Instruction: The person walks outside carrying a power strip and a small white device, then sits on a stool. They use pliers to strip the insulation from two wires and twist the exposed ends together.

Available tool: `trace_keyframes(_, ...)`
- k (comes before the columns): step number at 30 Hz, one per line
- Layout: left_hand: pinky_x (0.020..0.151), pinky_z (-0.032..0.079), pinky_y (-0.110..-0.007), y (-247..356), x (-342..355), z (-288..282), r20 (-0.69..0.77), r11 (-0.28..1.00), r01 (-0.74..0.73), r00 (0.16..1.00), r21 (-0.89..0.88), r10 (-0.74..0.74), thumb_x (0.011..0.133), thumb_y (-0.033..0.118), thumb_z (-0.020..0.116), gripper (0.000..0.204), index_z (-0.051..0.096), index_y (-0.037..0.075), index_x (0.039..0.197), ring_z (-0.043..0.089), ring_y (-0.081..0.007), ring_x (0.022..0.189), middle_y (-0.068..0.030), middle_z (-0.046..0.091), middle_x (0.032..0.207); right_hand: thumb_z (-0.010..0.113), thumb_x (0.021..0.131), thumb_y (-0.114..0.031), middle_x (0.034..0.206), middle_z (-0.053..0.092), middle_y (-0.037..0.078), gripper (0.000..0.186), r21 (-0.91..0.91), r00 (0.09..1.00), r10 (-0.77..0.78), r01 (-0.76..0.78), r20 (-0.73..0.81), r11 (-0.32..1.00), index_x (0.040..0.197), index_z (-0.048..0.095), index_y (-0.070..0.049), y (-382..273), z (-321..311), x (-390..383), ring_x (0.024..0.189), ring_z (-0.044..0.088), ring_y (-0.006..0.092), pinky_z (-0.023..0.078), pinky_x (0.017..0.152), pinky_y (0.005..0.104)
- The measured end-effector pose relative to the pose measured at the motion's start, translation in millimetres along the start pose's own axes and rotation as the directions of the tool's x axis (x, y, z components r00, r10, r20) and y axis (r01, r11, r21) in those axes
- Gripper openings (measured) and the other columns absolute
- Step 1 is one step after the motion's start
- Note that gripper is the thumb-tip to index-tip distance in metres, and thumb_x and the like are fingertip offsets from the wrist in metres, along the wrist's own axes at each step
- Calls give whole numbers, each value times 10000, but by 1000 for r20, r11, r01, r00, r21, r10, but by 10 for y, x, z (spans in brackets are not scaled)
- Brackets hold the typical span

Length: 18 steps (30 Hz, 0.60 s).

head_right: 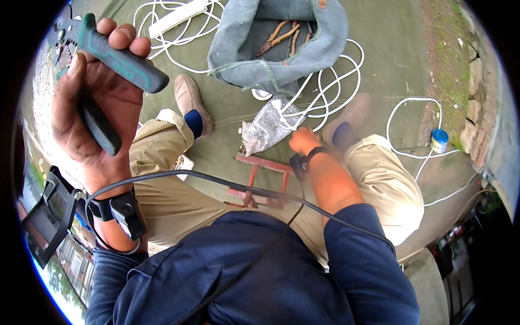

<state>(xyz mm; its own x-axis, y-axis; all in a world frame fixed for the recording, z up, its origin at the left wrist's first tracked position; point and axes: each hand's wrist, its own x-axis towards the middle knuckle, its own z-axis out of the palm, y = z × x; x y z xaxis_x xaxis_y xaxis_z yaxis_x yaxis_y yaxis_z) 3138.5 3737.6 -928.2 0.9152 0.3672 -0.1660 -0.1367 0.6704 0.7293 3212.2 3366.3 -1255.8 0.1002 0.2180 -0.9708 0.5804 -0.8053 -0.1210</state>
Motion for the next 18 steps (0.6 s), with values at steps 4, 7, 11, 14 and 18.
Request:
trace_keyframes(4,1074,434,-407,5,10,46,-42,1000,-11,999,5,12,965,295,540,530,463,-54,1356,579,-324,1214,-151,576,1261,559,904,-267,1398,541,153,396,9,997,-63,63,-52,998,1240,674,-90,13,66,3,1278,527,371,453,1022,514)
trace_keyframes(7,1071,433,-412,8,-1,67,-38,1000,-21,999,-3,21,961,295,544,532,468,-56,1354,583,-327,1211,-152,580,1259,591,888,-266,1251,641,158,319,77,981,-159,168,-108,983,1134,726,-113,83,154,97,1169,608,343,490,975,465)
trace_keyframes(11,1058,438,-415,32,-80,37,-47,998,-56,997,-5,56,961,295,534,516,499,-50,1343,591,-338,1208,-162,612,1247,654,842,-176,1031,730,137,198,283,956,-253,287,-152,915,995,762,-112,-103,-259,-236,982,691,289,534,869,390)
trace_keyframes(14,1009,462,-401,48,-63,131,-71,998,-64,995,11,65,969,275,526,458,541,-38,1303,617,-332,1164,-159,648,1193,657,829,-68,904,731,98,185,374,915,-346,401,-207,836,993,740,-88,-215,-643,-506,826,696,217,540,778,344)
trace_keyframes(18,860,503,-359,33,-75,274,-194,991,-80,976,108,100,922,129,632,270,594,-28,1139,642,-263,931,-123,642,966,670,846,-38,814,660,32,225,579,871,-470,459,-144,674,1068,642,-56,-296,-1256,-1142,690,624,104,499,665,276)
